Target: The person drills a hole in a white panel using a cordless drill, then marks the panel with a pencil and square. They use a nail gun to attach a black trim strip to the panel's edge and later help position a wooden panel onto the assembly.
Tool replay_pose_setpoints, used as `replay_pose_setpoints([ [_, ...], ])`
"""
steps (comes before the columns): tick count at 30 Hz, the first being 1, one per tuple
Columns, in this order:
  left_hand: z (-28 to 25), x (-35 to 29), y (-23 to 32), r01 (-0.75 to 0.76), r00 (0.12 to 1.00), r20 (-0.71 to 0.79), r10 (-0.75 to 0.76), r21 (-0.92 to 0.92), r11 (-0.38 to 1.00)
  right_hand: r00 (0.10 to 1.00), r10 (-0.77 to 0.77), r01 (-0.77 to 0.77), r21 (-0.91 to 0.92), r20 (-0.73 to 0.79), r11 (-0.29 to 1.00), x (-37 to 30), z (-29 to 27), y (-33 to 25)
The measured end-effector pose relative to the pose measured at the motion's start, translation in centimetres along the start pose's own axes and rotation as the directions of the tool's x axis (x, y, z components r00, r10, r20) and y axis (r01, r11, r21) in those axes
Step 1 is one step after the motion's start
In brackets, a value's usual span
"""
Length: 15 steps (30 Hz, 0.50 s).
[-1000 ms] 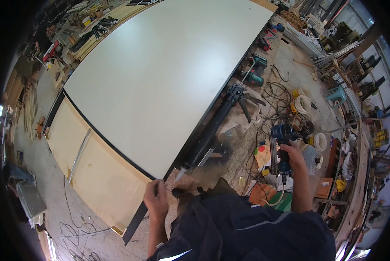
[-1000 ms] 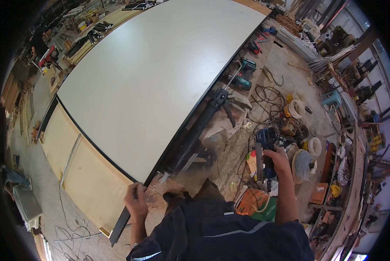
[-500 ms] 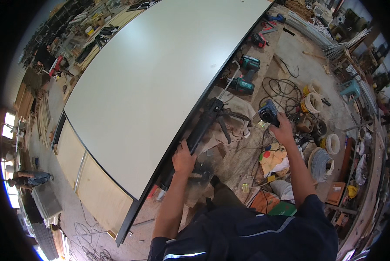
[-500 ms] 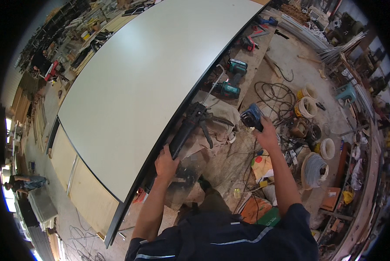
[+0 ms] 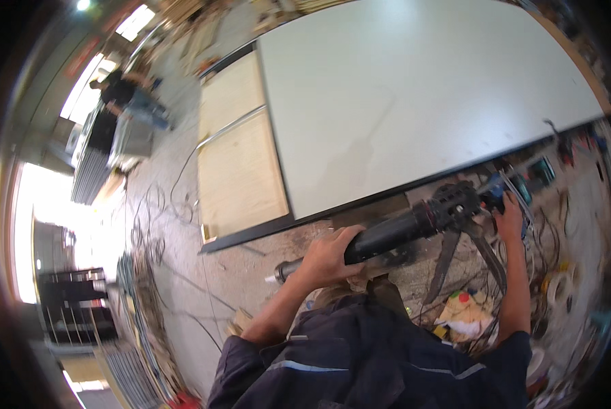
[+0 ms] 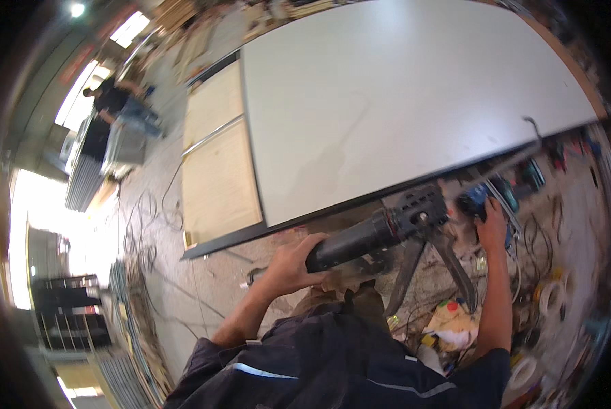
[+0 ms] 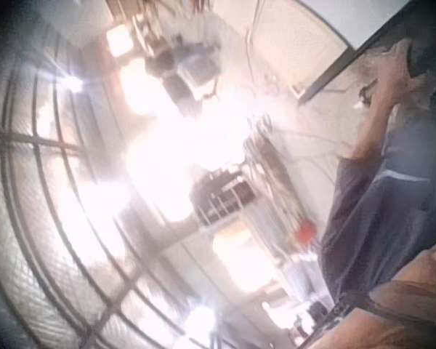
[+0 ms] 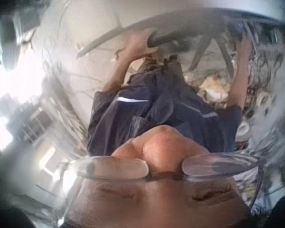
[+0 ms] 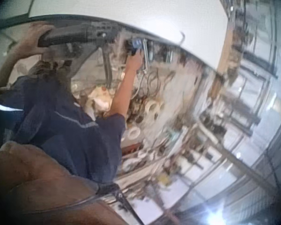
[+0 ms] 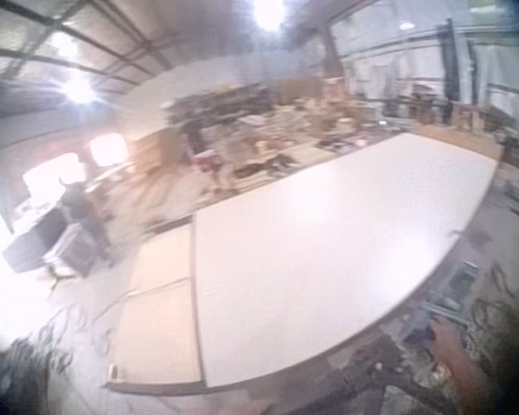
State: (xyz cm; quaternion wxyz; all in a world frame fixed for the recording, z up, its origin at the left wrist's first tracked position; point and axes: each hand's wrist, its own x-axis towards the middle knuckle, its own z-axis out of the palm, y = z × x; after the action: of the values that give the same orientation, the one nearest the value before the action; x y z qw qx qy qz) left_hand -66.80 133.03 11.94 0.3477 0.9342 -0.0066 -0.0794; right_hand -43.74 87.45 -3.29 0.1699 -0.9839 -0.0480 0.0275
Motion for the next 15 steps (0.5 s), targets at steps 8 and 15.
replay_pose_setpoints([
  [8,-4.5,-6.9,0.4,-0.064,0.967,-0.231,0.107,0.188,0.98,0.987,0.09,-0.15,0.54,0.135,0.828,-1.2,-2.8,-2.8],
  [15,-6.3,-5.5,-0.4,-0.291,0.854,-0.336,0.397,0.325,0.9,0.965,-0.237,-0.042,0.963,0.108,0.267,-20.6,-9.5,-13.3],
])
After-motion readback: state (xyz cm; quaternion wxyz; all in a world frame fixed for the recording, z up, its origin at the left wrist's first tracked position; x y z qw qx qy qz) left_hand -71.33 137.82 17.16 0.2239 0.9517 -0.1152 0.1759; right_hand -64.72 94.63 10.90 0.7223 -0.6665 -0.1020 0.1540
